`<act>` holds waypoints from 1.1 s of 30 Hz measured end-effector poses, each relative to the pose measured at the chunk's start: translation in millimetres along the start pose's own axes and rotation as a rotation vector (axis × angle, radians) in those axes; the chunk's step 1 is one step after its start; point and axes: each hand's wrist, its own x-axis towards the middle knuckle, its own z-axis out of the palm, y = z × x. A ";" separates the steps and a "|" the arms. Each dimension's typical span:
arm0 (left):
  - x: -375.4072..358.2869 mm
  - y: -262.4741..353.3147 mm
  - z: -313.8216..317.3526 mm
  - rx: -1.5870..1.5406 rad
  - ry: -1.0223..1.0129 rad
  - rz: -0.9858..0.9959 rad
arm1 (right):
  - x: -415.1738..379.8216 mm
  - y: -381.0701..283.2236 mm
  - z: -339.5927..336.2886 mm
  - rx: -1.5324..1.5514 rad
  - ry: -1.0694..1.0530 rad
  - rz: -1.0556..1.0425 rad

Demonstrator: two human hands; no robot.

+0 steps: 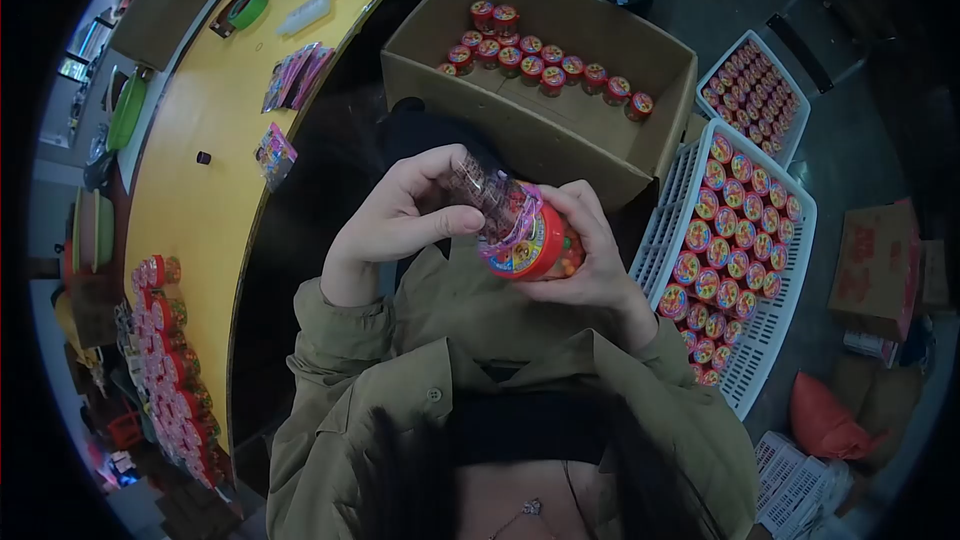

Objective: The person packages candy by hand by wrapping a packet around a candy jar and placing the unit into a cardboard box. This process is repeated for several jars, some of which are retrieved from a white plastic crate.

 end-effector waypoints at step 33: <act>12.1 -60.6 47.4 -0.604 0.256 0.091 | 8.7 -24.5 14.2 1.116 0.170 0.542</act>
